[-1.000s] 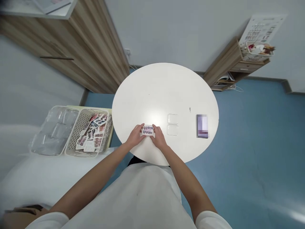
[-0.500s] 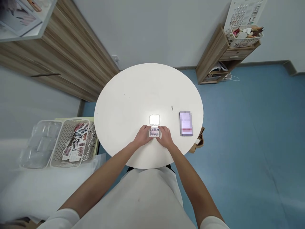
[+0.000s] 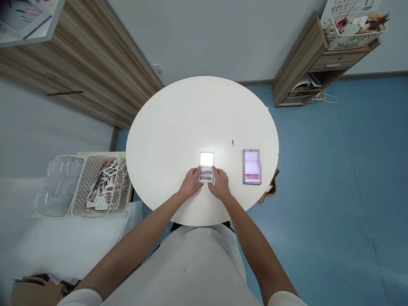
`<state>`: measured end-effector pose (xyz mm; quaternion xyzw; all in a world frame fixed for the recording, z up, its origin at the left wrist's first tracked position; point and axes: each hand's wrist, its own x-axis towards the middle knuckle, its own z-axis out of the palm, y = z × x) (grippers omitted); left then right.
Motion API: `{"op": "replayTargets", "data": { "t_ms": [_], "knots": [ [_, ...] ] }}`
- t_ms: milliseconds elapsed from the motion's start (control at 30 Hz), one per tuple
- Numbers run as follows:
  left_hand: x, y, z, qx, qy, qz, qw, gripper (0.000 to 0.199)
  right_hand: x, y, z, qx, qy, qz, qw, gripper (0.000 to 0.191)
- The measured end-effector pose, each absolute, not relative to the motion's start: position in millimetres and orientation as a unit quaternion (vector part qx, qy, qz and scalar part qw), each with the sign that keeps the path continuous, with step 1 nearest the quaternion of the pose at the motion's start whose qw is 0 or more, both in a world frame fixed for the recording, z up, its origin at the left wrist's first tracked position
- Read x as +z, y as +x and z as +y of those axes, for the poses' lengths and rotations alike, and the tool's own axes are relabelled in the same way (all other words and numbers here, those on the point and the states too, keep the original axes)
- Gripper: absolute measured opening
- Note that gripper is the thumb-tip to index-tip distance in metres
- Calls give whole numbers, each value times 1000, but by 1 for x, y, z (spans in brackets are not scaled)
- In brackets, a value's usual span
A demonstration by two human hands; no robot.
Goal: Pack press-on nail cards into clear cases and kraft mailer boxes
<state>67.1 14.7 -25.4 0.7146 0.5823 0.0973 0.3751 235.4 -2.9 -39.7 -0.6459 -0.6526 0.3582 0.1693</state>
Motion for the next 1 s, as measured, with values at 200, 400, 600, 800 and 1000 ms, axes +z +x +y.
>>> {"op": "replayTargets", "data": {
  "t_ms": [200, 400, 600, 800, 1000],
  "knots": [
    [-23, 66, 8, 115, 609, 627, 472, 63, -33, 226, -8, 449, -674, -542, 225, 71],
    [-16, 55, -1, 176, 512, 688, 483, 42, -19, 206, -22, 519, -683, -433, 278, 58],
    [13, 16, -24, 253, 470, 669, 517, 31, 17, 175, -54, 522, -648, -426, 355, 53],
    [39, -15, -42, 310, 464, 622, 549, 31, 44, 149, -80, 529, -622, -410, 406, 51],
    [52, -41, -60, 297, 426, 518, 679, 32, 55, 140, -99, 545, -615, -372, 431, 47]
  ]
}}
